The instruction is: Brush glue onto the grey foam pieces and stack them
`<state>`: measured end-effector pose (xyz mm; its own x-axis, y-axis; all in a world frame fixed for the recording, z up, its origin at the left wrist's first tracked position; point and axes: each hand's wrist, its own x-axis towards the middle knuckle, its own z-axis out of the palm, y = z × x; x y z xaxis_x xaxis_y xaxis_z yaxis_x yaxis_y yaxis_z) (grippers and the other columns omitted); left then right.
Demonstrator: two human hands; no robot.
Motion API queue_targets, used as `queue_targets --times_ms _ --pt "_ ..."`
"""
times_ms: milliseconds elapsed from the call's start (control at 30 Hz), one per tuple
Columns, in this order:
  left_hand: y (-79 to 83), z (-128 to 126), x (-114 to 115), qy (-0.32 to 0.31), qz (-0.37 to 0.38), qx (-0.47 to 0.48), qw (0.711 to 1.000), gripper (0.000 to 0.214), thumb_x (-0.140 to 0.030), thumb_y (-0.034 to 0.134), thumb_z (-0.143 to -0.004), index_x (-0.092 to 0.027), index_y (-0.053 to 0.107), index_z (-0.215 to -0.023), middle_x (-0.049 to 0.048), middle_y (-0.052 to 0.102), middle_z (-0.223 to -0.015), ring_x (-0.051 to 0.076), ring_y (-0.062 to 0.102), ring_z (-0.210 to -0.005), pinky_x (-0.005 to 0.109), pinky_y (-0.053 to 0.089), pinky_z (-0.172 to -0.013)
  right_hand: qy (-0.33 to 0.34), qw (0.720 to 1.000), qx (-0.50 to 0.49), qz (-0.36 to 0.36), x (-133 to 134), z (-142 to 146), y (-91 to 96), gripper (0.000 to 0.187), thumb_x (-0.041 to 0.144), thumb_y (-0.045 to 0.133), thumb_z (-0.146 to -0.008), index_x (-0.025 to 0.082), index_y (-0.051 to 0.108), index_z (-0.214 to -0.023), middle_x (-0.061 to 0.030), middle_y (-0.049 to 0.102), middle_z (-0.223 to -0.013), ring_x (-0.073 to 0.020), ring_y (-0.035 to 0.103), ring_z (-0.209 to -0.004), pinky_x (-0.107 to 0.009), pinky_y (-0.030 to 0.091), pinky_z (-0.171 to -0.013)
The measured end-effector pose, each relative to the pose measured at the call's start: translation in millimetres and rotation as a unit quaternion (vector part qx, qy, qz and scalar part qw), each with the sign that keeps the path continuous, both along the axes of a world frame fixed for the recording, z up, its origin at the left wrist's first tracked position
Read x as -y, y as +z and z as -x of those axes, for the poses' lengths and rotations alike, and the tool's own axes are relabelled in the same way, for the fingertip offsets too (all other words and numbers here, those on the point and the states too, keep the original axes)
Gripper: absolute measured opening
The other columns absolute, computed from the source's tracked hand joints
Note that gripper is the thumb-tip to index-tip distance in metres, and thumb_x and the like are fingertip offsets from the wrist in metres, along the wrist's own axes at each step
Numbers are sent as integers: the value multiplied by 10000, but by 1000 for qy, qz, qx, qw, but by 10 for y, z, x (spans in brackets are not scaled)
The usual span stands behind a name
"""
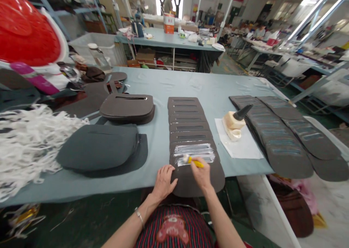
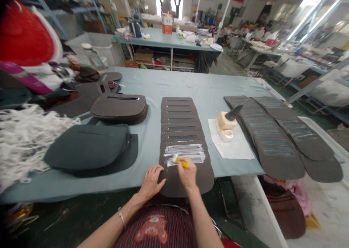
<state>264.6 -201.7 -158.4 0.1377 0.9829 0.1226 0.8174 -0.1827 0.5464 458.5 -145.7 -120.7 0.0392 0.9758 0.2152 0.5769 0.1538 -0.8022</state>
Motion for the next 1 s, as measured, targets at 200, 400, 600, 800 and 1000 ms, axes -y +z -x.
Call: queue_targets --times_ms 200,400,600,800,1000 --pt "-79 -22 19 3 -9 -4 1000 343 -221 557 -755 -221 486 -1091 76 524 -1114 251 482 -1085 438 394 -943 -42 997 56 16 -1 -348 -149 204 345 480 -801 207 630 -803 -33 647 -786 -172 575 -702 -271 429 -679" --pt "-110 -54 34 14 -17 -7 1000 352 -223 557 -748 -222 490 -1093 85 536 -1108 263 488 -1086 453 396 -936 -126 979 158 -10 -87 -1318 -193 256 377 452 -808 190 621 -764 -53 634 -741 -181 563 -686 -275 393 -652" --pt "-88 -87 25 17 -7 -12 1000 341 -211 555 -747 -231 493 -1082 75 530 -1116 253 479 -1087 435 394 -934 -126 982 135 -51 -2 -891 -63 226 347 448 -831 193 610 -795 -64 636 -783 -188 575 -724 -279 400 -679" --pt "-88 -109 38 29 -7 -24 999 346 -208 567 -744 -239 502 -1082 63 530 -1122 247 456 -1117 421 380 -945 24 998 50 -3 -52 -796 -101 213 349 464 -825 211 626 -825 -44 647 -794 -177 585 -697 -268 427 -669" --pt "33 -94 -182 47 3 -15 999 163 -276 549 -788 -246 549 -948 40 584 -1006 242 477 -1049 416 384 -885 -125 988 89 -16 -437 -1201 -64 268 414 472 -811 194 624 -807 -40 634 -721 -178 551 -645 -269 398 -639"
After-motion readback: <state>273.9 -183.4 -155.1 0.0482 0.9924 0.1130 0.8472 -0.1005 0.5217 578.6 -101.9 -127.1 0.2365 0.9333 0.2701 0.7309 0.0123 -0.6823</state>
